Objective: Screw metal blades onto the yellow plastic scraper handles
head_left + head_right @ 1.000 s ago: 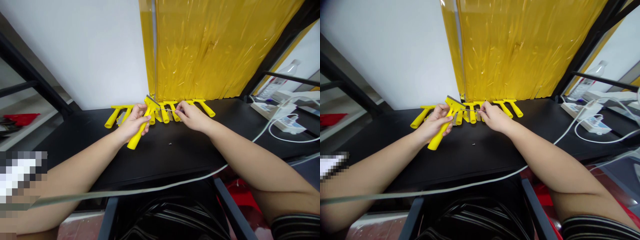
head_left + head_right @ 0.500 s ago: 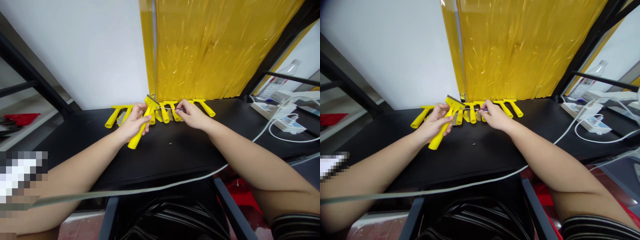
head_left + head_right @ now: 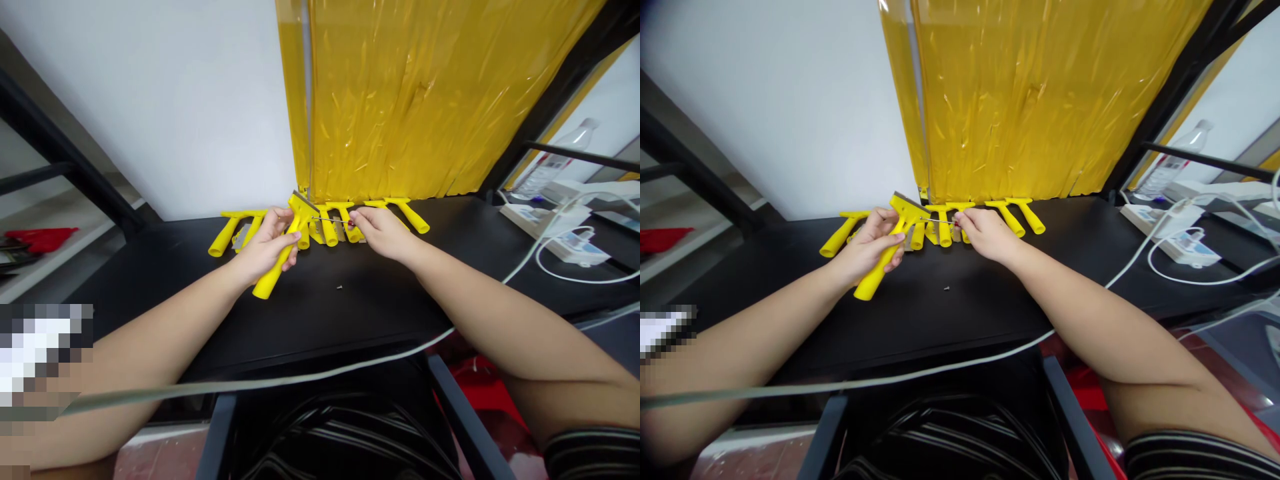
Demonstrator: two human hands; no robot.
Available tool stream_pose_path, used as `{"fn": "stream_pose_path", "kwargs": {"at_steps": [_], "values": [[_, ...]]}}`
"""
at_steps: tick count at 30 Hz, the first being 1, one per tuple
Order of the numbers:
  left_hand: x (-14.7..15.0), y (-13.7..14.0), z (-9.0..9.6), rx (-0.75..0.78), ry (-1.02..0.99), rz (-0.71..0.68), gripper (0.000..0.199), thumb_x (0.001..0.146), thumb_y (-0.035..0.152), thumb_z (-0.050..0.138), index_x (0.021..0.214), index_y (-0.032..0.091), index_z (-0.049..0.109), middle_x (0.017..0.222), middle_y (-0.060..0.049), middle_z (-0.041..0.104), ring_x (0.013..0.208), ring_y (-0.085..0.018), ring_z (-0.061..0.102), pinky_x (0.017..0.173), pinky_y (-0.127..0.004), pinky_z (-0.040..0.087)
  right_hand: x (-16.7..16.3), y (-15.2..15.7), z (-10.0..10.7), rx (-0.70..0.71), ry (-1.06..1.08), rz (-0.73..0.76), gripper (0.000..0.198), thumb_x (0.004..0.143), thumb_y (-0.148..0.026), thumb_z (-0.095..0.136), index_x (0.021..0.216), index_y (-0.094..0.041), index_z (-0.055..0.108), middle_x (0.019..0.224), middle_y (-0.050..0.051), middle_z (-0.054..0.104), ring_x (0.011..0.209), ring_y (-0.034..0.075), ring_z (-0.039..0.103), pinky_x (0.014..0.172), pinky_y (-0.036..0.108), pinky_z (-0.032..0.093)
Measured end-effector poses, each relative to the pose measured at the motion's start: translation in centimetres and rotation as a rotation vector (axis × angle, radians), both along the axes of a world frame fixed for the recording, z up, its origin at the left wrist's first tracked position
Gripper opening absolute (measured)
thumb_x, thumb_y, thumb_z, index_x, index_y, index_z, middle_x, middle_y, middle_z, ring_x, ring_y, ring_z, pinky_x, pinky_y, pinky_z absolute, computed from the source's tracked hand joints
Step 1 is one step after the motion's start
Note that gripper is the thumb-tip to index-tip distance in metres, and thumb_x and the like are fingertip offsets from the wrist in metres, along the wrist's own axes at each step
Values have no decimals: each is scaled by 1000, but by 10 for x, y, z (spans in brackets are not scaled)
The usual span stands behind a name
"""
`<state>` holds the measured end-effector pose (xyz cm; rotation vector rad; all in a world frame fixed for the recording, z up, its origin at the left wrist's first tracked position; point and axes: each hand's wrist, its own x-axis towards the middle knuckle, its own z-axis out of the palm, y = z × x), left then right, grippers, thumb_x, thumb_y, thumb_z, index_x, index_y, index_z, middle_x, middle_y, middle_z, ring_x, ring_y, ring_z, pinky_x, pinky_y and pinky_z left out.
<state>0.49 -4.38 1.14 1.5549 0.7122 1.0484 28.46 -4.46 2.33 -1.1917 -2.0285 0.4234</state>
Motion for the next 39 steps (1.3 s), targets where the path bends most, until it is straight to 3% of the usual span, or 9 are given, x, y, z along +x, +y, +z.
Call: {"fn": "stream_pose_path", "kwargs": {"at_steps": [3,8,14,20,23,27,33,36,39], "values": [[0,1,-1,-7,2,8,38,93,24,71,114,28,39,119,-1,55,51,-4,61,34,-15,43,0,-4,-1,-16,9,27,19,97,-37,63,106,-24,52,68,-4,54,59,17,47,62,32,36],[0,1,1,-1,2,9,37,94,23,69,113,28,38,121,-1,53,52,-3,61,34,-15,43,-2,-4,-1,48,-20,-57,15,96,-32,63,96,-23,50,77,1,62,66,18,52,65,32,38],[0,2,-1,19,26,5,34,96,21,66,113,27,37,106,3,51,50,-5,62,34,-16,43,-3,0,-1,4,-83,-35,46,110,-45,41,74,-21,57,68,3,60,66,19,55,68,34,38],[1,0,-1,59,28,-12,34,98,22,66,115,27,37,106,3,55,52,-4,61,37,-16,46,-2,-4,-3,-5,-16,39,20,98,-38,64,107,-23,54,72,-3,59,62,17,51,64,31,38],[1,-3,0,93,31,-17,34,99,23,66,116,27,37,106,3,56,52,-4,62,39,-15,48,-1,-3,1,52,-50,-40,17,100,-37,60,93,-23,53,76,1,62,68,19,55,67,33,39],[2,-5,0,124,42,-33,34,100,23,66,116,27,36,105,3,55,52,-3,62,39,-15,48,-2,0,2,28,-96,-84,39,108,-43,43,78,-22,55,74,5,64,70,21,58,70,35,39],[4,-4,0,139,32,6,34,99,24,68,113,27,37,111,1,55,52,-2,61,39,-16,49,-2,-2,-4,18,-22,7,20,97,-37,63,106,-23,52,79,0,64,64,18,52,65,32,40],[4,-4,1,140,21,16,35,98,25,69,113,27,38,112,1,56,51,-2,61,39,-16,49,-2,-2,-1,64,-57,-75,17,101,-38,57,94,-23,54,78,3,64,68,20,55,67,33,40],[4,-6,2,137,21,4,36,98,25,70,114,27,38,107,2,57,51,-3,61,39,-16,49,-3,-2,3,66,-131,-108,39,109,-44,45,79,-22,56,71,4,62,68,21,56,69,35,38]]}}
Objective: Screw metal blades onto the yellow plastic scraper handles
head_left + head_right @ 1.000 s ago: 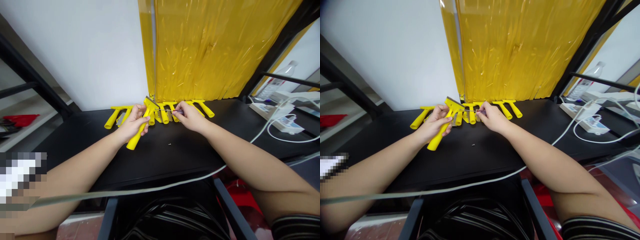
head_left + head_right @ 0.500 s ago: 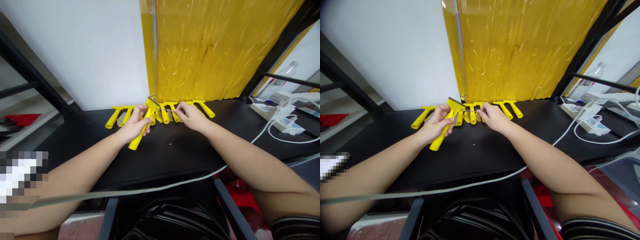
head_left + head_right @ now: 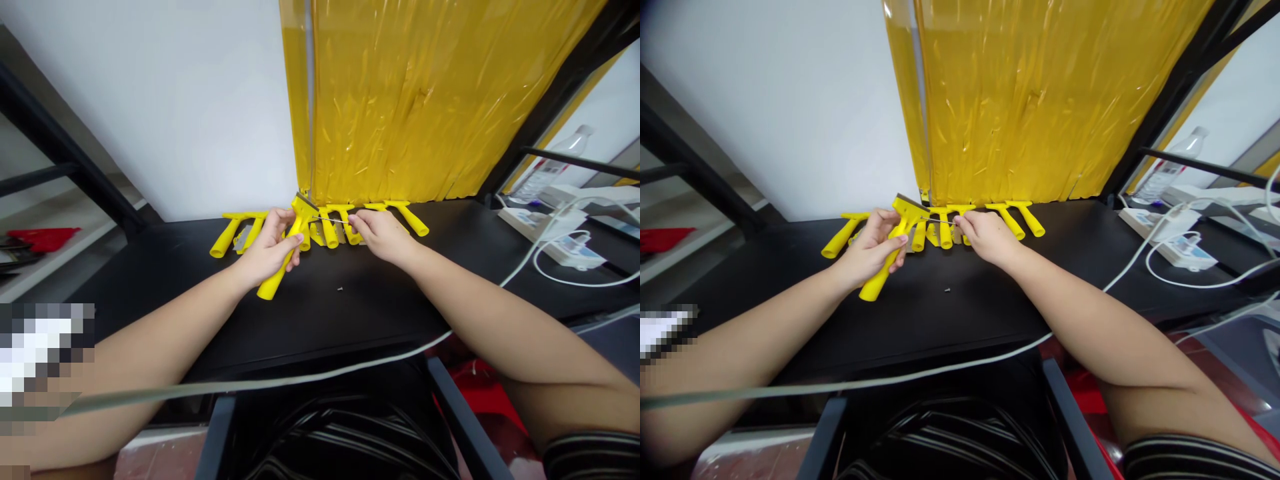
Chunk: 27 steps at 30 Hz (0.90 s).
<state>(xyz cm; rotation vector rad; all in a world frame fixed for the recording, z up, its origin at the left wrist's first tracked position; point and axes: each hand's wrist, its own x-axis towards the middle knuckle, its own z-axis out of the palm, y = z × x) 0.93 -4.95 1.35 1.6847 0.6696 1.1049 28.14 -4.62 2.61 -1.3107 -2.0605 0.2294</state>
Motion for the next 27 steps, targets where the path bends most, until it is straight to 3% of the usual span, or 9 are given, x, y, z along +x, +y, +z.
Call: {"fn": "stream_pose_path", "kwargs": {"at_steps": [2,5,8,13,20,22,27], "values": [[0,-1,0,-9,4,-5,36,98,25,71,114,27,38,103,3,58,51,-3,61,40,-16,49,0,0,0,-14,-19,23,44,111,-45,39,77,-22,56,70,4,62,68,21,56,69,35,38],[-1,0,0,-14,4,11,35,98,24,70,114,26,39,103,2,60,52,-4,62,40,-15,49,0,-2,-3,-18,6,55,24,105,-44,55,96,-22,57,75,2,63,66,20,55,67,33,38],[-2,2,-1,-9,3,21,35,98,24,70,115,26,39,111,-1,61,52,-3,62,40,-15,49,0,-3,-4,40,20,50,19,100,-36,62,105,-22,50,84,4,66,69,21,56,68,33,39],[-1,1,-1,13,1,25,36,97,26,70,116,27,39,117,-3,60,52,-3,61,38,-16,48,-4,-4,-1,86,16,-25,26,104,-41,54,86,-23,50,74,3,60,68,20,53,68,34,36],[1,0,-1,59,18,35,36,96,25,71,114,26,39,131,-8,59,50,-1,61,37,-14,47,-9,6,-12,-168,219,107,47,110,-47,35,72,-23,49,65,0,52,62,17,50,64,32,37],[1,0,0,64,18,54,35,96,25,70,114,26,39,137,-10,57,50,0,61,36,-14,47,-9,4,-13,-125,201,114,46,110,-50,38,75,-23,51,67,1,54,64,18,52,66,32,38],[1,-1,2,52,-7,63,39,92,21,74,115,26,42,142,-10,55,50,1,61,36,-13,48,-10,-5,-7,134,-33,99,32,106,-42,50,80,-23,51,74,2,56,68,19,49,69,34,36]]}}
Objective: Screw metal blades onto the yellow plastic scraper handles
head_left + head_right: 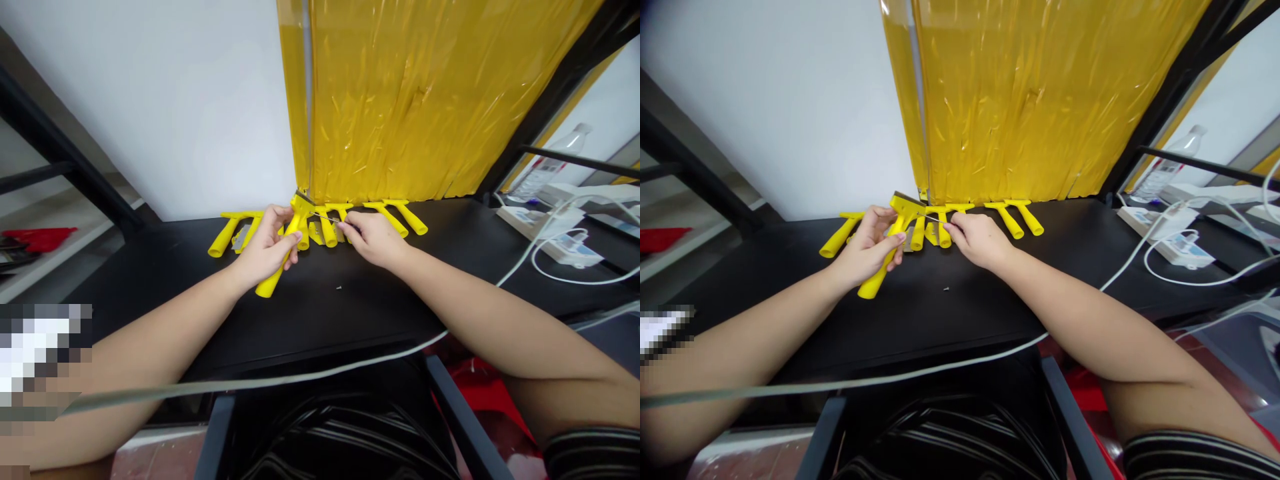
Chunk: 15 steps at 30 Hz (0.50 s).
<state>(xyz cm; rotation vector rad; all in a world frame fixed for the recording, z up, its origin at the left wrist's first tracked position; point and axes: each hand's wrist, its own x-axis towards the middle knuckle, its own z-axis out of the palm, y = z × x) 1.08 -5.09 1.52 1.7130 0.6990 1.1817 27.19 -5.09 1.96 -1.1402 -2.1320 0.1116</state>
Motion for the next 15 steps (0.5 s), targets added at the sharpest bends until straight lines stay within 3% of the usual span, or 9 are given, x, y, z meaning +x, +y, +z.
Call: {"fn": "stream_pose_path", "kwargs": {"at_steps": [3,9,11,13,15], "values": [[-1,0,0,7,-4,-13,42,89,18,76,114,25,43,144,-10,56,51,1,61,36,-12,48,0,0,0,-77,78,19,42,108,-45,46,73,-23,44,68,1,50,64,17,45,65,33,34],[-4,0,-3,62,35,-19,37,92,21,73,112,25,42,155,-15,49,51,0,61,35,-14,48,-3,7,-2,-720,576,174,48,104,-53,55,68,-25,39,58,-7,29,49,10,20,48,27,21],[-4,1,-3,73,42,-18,36,94,23,73,113,25,43,157,-16,47,52,0,62,36,-15,48,-2,7,0,-864,654,215,46,104,-50,56,70,-25,40,58,-9,26,48,9,14,46,25,17],[-3,2,-3,63,43,-23,37,94,25,74,115,25,43,152,-15,52,52,-1,62,36,-15,48,0,8,1,-907,631,244,44,106,-48,55,71,-24,43,58,-8,29,47,9,17,45,25,19],[-3,3,-2,34,34,-40,39,94,26,75,116,25,43,138,-12,62,50,-3,63,36,-15,48,5,10,3,-898,517,289,37,106,-43,55,75,-23,51,60,-6,40,48,11,31,46,25,31]]}}
